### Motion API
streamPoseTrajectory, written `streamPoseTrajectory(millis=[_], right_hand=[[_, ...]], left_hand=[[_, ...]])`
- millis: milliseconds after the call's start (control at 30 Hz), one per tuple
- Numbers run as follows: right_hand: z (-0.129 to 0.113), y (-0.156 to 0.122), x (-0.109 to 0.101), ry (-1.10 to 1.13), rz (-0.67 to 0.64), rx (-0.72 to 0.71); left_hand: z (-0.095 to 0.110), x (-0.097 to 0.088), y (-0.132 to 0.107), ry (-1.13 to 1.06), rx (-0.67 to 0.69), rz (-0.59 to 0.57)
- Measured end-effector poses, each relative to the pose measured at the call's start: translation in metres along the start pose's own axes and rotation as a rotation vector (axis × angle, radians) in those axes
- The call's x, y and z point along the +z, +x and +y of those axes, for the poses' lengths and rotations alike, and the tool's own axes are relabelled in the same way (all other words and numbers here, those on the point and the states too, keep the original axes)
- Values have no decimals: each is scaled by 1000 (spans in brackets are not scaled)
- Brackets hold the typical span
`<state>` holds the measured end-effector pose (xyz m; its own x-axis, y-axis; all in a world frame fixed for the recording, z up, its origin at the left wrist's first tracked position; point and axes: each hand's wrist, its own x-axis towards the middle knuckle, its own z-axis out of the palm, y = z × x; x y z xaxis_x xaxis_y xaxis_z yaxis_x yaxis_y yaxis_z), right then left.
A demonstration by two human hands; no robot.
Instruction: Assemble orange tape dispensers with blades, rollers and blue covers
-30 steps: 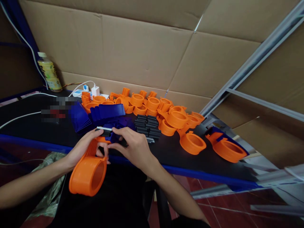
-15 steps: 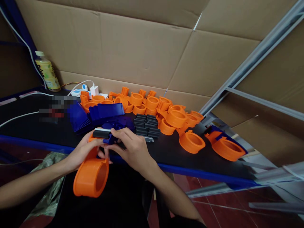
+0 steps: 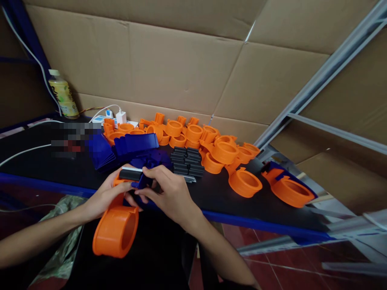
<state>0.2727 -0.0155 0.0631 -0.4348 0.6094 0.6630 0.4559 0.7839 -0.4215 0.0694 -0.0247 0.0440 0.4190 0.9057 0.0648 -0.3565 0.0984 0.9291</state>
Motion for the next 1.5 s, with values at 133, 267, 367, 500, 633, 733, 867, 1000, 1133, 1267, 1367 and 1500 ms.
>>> streamPoseTrajectory(millis=[133, 267, 367, 500, 633, 733, 867, 1000, 1133, 1267, 1367, 1500], right_hand=[[-1, -3, -3, -52, 44, 54], [-8, -3, -24, -63, -17, 119], [-28, -6, -41, -48, -11, 155], [-62, -14, -39, -110, -140, 21], [-72, -16, -22, -289, -143, -29], [-60, -8, -17, -228, -101, -35], [-41, 8, -19, 117, -38, 141], [-29, 20, -19, 563, -183, 417], [-19, 30, -34, 516, -480, 432], [2, 55, -57, -175, -248, 144], [29, 89, -54, -408, -201, 5], [60, 135, -21, -428, -363, -229]], left_hand=[[8, -6, 1, -311, -5, -226], [12, -12, 2, -373, -17, -261], [13, -13, 2, -278, 14, -161], [15, -8, -3, -157, 86, 11], [16, -5, -7, -122, 88, 101], [18, -6, -7, -134, 152, 100], [24, -7, -4, -303, 188, -75], [23, -7, 0, -468, 117, -154], [14, -16, 9, -498, 108, -187], [3, -28, 13, -499, 4, -261], [-2, -28, 12, -496, -74, -278], [-4, -25, 8, -521, -78, -237]])
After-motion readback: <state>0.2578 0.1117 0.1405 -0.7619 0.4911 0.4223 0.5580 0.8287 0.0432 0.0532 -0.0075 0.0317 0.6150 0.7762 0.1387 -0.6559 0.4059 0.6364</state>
